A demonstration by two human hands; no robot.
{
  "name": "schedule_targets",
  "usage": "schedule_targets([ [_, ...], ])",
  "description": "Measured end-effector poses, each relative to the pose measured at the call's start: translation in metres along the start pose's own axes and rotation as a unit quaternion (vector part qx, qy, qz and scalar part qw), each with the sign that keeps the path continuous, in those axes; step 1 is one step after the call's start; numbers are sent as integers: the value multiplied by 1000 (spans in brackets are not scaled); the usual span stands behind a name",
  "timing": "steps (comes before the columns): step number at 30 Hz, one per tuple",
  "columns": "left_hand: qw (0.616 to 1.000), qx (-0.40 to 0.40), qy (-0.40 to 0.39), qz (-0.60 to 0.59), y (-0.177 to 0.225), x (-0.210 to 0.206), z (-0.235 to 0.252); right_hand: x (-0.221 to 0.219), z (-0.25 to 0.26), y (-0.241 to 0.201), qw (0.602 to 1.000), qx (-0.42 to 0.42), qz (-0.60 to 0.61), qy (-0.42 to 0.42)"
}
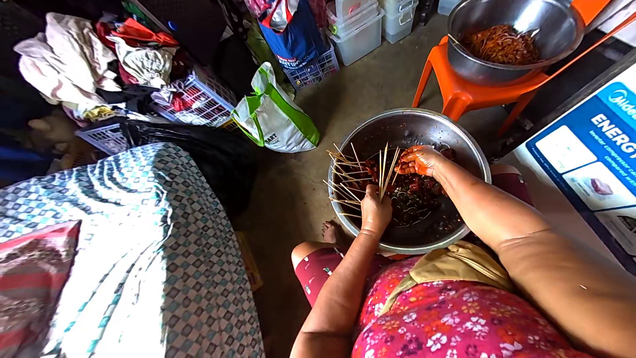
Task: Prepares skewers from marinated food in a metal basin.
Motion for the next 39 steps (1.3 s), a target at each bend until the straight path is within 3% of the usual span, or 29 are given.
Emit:
schedule_targets([
  [10,999,-34,14,-32,-3,-2,1,-1,-5,2,996,-36,20,-75],
  [14,998,-39,34,-27,-1,-2,-3,-12,-14,4,994,-53,43,-80],
  [21,998,-31,56,-22,-1,0,-1,-36,-30,22,983,-88,18,-159],
  [23,997,-32,60,-28,-1,1,0,-32,-29,18,982,-82,-2,-169],
  [25,998,-25,56,-30,-1,2,0,-20,-20,14,982,-50,-97,-155],
  [27,998,-20,56,-31,-2,3,0,2,-5,11,945,-15,-309,-102],
  [30,998,-14,52,-28,-2,2,1,18,-1,9,778,-50,-621,-86],
  [31,998,-15,51,-25,-1,2,1,16,-5,11,741,-71,-660,-103],
  [33,998,-16,50,-19,-1,2,1,11,-3,19,711,-81,-686,-130],
  [34,998,-17,51,-17,-1,1,1,10,2,22,712,-74,-685,-135],
  [36,998,-16,52,-20,-3,2,2,15,17,27,758,-43,-639,-124],
  [39,998,-16,50,-30,-4,2,3,22,30,24,905,19,-421,-59],
])
Point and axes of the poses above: each hand's wrist, its own z-axis towards the middle knuckle, its own x-axis out of the back of the hand, y = z × x, the point moved 5 cm from there along z, towards the middle knuckle, and after that the axes turned 11 degrees about x, right-handed, at the moved point
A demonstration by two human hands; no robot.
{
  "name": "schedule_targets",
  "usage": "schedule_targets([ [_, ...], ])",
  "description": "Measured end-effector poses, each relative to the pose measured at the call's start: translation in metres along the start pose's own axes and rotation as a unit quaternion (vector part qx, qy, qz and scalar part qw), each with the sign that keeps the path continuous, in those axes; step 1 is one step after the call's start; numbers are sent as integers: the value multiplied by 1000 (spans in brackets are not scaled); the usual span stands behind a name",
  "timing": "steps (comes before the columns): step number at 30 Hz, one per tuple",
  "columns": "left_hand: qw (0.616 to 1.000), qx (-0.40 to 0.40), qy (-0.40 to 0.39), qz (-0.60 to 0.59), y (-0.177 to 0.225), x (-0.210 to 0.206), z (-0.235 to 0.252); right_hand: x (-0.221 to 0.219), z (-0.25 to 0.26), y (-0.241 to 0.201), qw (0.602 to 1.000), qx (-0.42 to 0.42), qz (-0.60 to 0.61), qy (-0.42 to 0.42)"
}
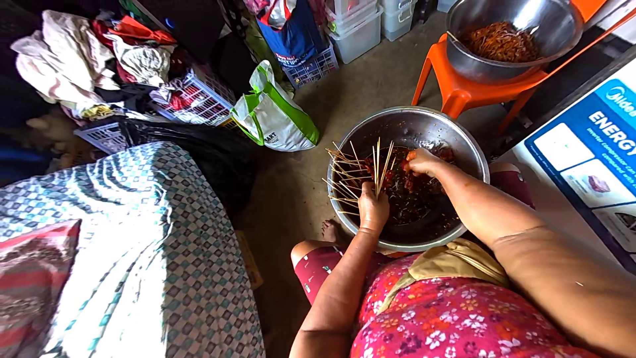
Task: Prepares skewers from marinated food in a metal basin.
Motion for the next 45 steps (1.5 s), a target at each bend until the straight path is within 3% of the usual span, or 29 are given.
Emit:
schedule_targets([
  [4,1000,-11,-21,-3,2,-1,-2,3,-18,-21,932,-26,359,46],
  [9,999,-25,-32,-6,3,-3,-2,6,-27,-32,875,-18,480,60],
  [14,999,-25,-38,-2,4,-3,-2,7,-22,-30,854,-18,513,88],
  [23,999,-29,-34,20,4,-3,-6,7,-22,-31,861,-9,499,102],
  [30,999,-36,-27,15,8,-1,-5,4,-27,-43,824,10,546,148],
  [35,999,-33,-22,14,9,1,-8,-4,-35,-49,809,14,573,128],
  [45,999,-33,-8,13,10,2,-10,-10,-33,-47,836,20,546,56],
])
Point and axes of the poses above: each hand's wrist, its own z-axis towards the middle knuckle, its own x-axis out of the back of the hand, y = z × x, the point moved 5 cm from there along z, towards the middle knuckle, and after that the axes turned 11 degrees about x, right-handed, at the moved point
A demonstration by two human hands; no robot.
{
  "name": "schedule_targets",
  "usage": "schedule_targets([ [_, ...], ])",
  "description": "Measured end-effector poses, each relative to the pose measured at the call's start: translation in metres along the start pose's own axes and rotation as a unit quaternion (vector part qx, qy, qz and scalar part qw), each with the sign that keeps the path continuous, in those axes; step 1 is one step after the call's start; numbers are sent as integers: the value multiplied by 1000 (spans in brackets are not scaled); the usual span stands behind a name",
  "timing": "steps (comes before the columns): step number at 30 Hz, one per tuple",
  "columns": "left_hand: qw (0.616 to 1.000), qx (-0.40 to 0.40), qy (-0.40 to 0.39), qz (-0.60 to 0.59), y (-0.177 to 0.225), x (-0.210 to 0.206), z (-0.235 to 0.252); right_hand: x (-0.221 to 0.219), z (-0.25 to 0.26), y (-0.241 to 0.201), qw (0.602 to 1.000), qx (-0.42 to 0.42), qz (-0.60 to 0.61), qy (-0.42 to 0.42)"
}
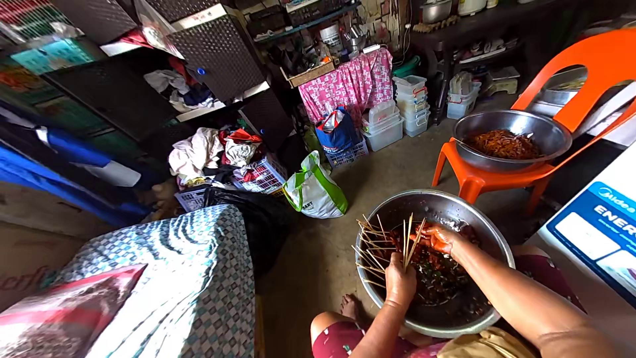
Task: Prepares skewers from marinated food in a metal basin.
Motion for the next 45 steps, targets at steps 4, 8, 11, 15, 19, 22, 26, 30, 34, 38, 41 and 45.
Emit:
schedule_targets([
  [4,1000,-5,-5,-7,0,0,1,4,2,-7,999,16,-9,28],
  [8,1000,-3,-8,-9,-1,0,2,5,1,-8,999,16,-27,31],
  [11,1000,-2,-13,-14,-2,0,2,3,-3,-7,999,8,-45,19],
  [15,1000,-3,-12,-19,-3,-1,1,3,-4,-7,995,-2,-98,-12],
  [19,1000,-1,-9,-17,-2,-1,1,3,-4,-3,994,-20,-97,-37],
  [22,1000,-3,-8,-18,-1,-1,0,2,-5,1,994,-34,-93,-45],
  [26,1000,0,-5,-19,-2,0,0,-1,-8,6,995,-51,-72,-51],
  [30,1000,3,0,-22,-2,0,1,-8,-16,13,991,-73,-88,-65],
  [34,1000,9,6,-24,-2,2,2,-1,-9,9,974,-64,-206,-66],
  [38,1000,20,15,-18,-4,2,5,19,-6,-12,729,-61,-677,-80],
  [41,1000,25,9,-10,-4,0,6,18,-23,-4,552,-149,-808,-143],
  [45,1000,24,-1,-5,-3,-1,4,13,-22,16,550,-151,-797,-198],
])
Point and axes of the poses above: each hand's wrist, its own z-axis towards the middle knuckle, its own x-axis out of the back of the hand, y = z × x, the point moved 5 cm from there along z, towards the middle knuckle, and after that the axes turned 11 degrees about x, right-handed, at the moved point
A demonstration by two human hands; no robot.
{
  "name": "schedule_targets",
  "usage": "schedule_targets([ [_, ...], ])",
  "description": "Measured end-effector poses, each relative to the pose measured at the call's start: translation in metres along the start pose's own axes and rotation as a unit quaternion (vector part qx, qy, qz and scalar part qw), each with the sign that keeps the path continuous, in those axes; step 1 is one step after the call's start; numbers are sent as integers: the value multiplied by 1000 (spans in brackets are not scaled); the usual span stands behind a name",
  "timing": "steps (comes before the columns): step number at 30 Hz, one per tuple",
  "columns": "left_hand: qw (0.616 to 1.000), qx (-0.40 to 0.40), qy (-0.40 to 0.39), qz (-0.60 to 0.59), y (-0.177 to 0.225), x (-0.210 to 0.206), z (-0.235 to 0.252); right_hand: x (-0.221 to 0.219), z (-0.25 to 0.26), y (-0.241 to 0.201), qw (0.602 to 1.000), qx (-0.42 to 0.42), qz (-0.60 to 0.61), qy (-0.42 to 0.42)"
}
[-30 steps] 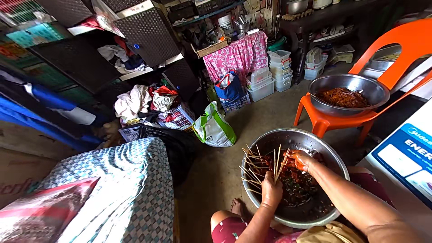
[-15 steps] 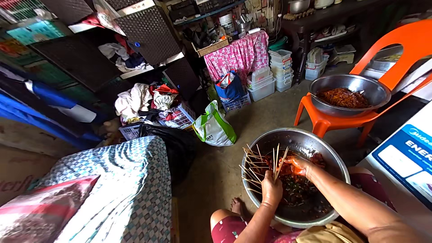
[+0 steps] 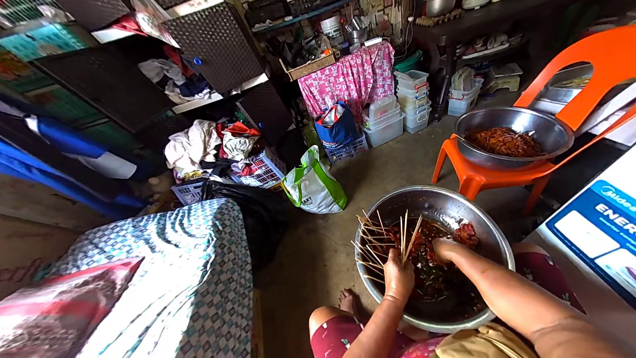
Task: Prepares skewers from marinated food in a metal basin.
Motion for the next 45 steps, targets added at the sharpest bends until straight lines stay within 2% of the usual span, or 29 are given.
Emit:
schedule_targets([
  [7,1000,-2,-2,0,-1,0,0,11,5,3,990,2,75,120],
  [11,1000,-2,-6,5,0,-1,1,1,19,5,989,40,95,104],
  [15,1000,2,-5,-3,-3,0,2,7,17,2,991,43,84,95],
  [19,1000,7,-8,-14,-5,-2,0,17,18,7,979,51,133,143],
  [21,1000,6,-8,-13,-6,-2,-1,19,22,13,952,60,239,183],
  [25,1000,-5,0,-22,-3,0,-2,23,13,14,817,89,527,215],
  [29,998,-16,-1,-58,-5,2,-2,33,3,11,710,120,662,208],
  [31,995,-20,-9,-94,-7,0,1,30,15,19,676,123,691,227],
  [35,990,-10,-24,-138,-9,-3,3,29,17,22,630,109,726,252],
  [38,987,-6,-27,-156,-9,-3,5,31,17,21,609,110,748,241],
  [41,986,-1,-29,-167,-8,-2,4,36,11,17,606,133,753,220],
  [45,979,5,-36,-200,-10,-3,5,40,7,16,619,137,736,238],
])
Point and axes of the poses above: each hand's wrist, its own z-axis towards the middle knuckle, its own x-axis out of the back of the hand, y = z × x, the point moved 5 cm from there along z, towards the middle knuckle, and after that the axes turned 11 degrees about x, right-handed, at the moved point
